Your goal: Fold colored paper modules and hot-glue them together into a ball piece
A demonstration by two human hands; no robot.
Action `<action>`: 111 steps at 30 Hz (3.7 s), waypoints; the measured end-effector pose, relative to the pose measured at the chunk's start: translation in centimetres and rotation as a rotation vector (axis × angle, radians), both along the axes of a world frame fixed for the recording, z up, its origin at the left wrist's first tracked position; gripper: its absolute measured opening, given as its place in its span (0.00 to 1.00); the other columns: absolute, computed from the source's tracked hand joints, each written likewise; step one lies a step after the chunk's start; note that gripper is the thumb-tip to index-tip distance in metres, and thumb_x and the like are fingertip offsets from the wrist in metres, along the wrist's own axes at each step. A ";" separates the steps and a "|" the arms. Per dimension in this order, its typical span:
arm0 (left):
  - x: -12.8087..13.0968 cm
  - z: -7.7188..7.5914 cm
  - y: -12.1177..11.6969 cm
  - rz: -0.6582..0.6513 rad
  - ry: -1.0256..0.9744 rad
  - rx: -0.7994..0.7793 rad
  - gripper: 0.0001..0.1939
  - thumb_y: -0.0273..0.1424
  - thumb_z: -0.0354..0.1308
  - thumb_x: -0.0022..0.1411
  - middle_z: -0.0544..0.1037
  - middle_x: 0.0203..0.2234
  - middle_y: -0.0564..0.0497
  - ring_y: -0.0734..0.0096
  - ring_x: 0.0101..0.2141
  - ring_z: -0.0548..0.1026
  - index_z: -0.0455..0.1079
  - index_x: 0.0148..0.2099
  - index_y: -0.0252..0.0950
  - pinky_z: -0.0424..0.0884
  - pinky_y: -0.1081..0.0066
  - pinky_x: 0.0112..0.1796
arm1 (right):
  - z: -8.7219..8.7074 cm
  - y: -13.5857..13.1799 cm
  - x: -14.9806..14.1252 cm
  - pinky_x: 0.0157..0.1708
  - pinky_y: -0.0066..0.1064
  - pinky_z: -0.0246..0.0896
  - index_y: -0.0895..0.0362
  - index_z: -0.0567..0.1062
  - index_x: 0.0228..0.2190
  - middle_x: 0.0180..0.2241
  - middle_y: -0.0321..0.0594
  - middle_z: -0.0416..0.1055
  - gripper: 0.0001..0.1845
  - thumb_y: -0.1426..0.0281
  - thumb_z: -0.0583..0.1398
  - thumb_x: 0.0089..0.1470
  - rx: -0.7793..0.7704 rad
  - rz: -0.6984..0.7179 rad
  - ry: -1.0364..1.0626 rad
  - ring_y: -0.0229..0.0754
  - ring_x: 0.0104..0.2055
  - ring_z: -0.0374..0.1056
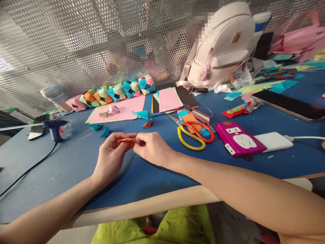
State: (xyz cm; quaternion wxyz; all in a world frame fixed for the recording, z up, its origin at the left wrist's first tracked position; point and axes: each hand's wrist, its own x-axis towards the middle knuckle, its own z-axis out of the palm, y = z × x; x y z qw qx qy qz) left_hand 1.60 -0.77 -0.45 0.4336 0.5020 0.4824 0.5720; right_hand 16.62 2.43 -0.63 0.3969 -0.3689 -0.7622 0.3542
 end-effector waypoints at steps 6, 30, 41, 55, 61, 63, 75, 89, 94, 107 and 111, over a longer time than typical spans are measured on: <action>0.0 0.2 0.2 0.021 -0.002 -0.059 0.06 0.28 0.63 0.52 0.79 0.28 0.53 0.74 0.29 0.76 0.70 0.33 0.35 0.72 0.72 0.34 | 0.5 0.1 0.4 0.25 0.26 0.48 0.57 0.65 0.21 0.18 0.28 0.60 0.09 0.72 0.58 0.50 -0.047 0.017 -0.028 0.31 0.22 0.54; 0.0 0.1 0.3 -0.026 0.021 -0.151 0.08 0.31 0.62 0.53 0.77 0.24 0.55 0.71 0.25 0.78 0.64 0.32 0.36 0.73 0.70 0.32 | 0.0 0.5 0.6 0.26 0.26 0.45 0.57 0.65 0.22 0.20 0.31 0.64 0.10 0.77 0.59 0.53 0.064 -0.093 -0.187 0.32 0.23 0.56; 0.2 0.7 0.3 0.068 0.210 -0.043 0.07 0.31 0.62 0.51 0.77 0.22 0.54 0.68 0.24 0.79 0.67 0.30 0.37 0.74 0.71 0.29 | 0.6 0.2 0.5 0.25 0.27 0.41 0.58 0.67 0.21 0.19 0.31 0.63 0.11 0.73 0.58 0.54 -0.008 -0.108 -0.228 0.32 0.22 0.53; 0.1 0.7 0.6 -0.075 0.088 -0.142 0.09 0.30 0.62 0.51 0.76 0.21 0.54 0.68 0.21 0.77 0.63 0.31 0.37 0.73 0.68 0.26 | 0.7 0.4 0.8 0.25 0.26 0.47 0.59 0.73 0.23 0.21 0.35 0.71 0.11 0.77 0.56 0.56 -0.019 -0.047 -0.200 0.32 0.22 0.58; 0.3 0.7 0.5 -0.135 0.073 -0.176 0.08 0.29 0.61 0.51 0.76 0.21 0.54 0.69 0.22 0.76 0.63 0.31 0.36 0.72 0.70 0.25 | 0.6 0.5 0.9 0.25 0.25 0.47 0.59 0.73 0.22 0.21 0.35 0.72 0.10 0.75 0.58 0.55 0.028 -0.044 -0.206 0.32 0.22 0.58; 0.2 0.7 0.6 -0.155 0.066 -0.177 0.08 0.30 0.61 0.52 0.76 0.21 0.53 0.69 0.22 0.76 0.63 0.31 0.36 0.72 0.70 0.25 | 0.4 0.4 1.0 0.24 0.26 0.47 0.59 0.72 0.21 0.21 0.36 0.72 0.12 0.76 0.57 0.56 0.061 -0.042 -0.214 0.32 0.21 0.58; -1.1 1.6 0.5 -0.155 0.305 -0.104 0.16 0.40 0.62 0.54 0.76 0.28 0.51 0.69 0.24 0.74 0.66 0.40 0.36 0.70 0.70 0.25 | 0.2 1.4 1.6 0.23 0.25 0.50 0.59 0.72 0.23 0.20 0.33 0.68 0.10 0.71 0.57 0.54 -0.009 -0.067 -0.061 0.33 0.21 0.59; -11.4 1.8 6.2 0.255 1.554 -0.014 0.11 0.36 0.52 0.57 0.76 0.42 0.42 0.52 0.38 0.75 0.70 0.39 0.38 0.69 0.62 0.34 | 1.2 3.0 2.7 0.18 0.23 0.50 0.57 0.67 0.23 0.16 0.30 0.65 0.06 0.72 0.57 0.50 -0.159 -0.124 0.063 0.33 0.17 0.62; -9.3 0.7 5.6 0.152 1.448 0.237 0.09 0.31 0.48 0.57 0.75 0.37 0.45 0.58 0.39 0.74 0.70 0.35 0.39 0.69 0.64 0.38 | 2.0 4.0 3.7 0.19 0.23 0.54 0.58 0.67 0.23 0.18 0.31 0.66 0.07 0.73 0.58 0.52 -0.137 -0.178 0.102 0.32 0.19 0.65; -6.1 0.7 3.0 -0.058 1.237 0.546 0.11 0.32 0.50 0.64 0.73 0.46 0.41 0.61 0.38 0.76 0.74 0.36 0.39 0.73 0.66 0.37 | 1.9 3.2 2.9 0.33 0.26 0.70 0.60 0.68 0.24 0.27 0.36 0.71 0.08 0.80 0.55 0.53 -0.527 0.010 0.303 0.35 0.31 0.72; -5.6 0.3 2.2 -0.151 1.246 0.684 0.10 0.27 0.49 0.65 0.73 0.47 0.42 0.68 0.36 0.77 0.72 0.38 0.37 0.73 0.71 0.37 | 2.7 3.4 3.0 0.27 0.25 0.70 0.60 0.68 0.25 0.24 0.35 0.71 0.08 0.79 0.55 0.55 -0.539 -0.005 0.422 0.34 0.25 0.71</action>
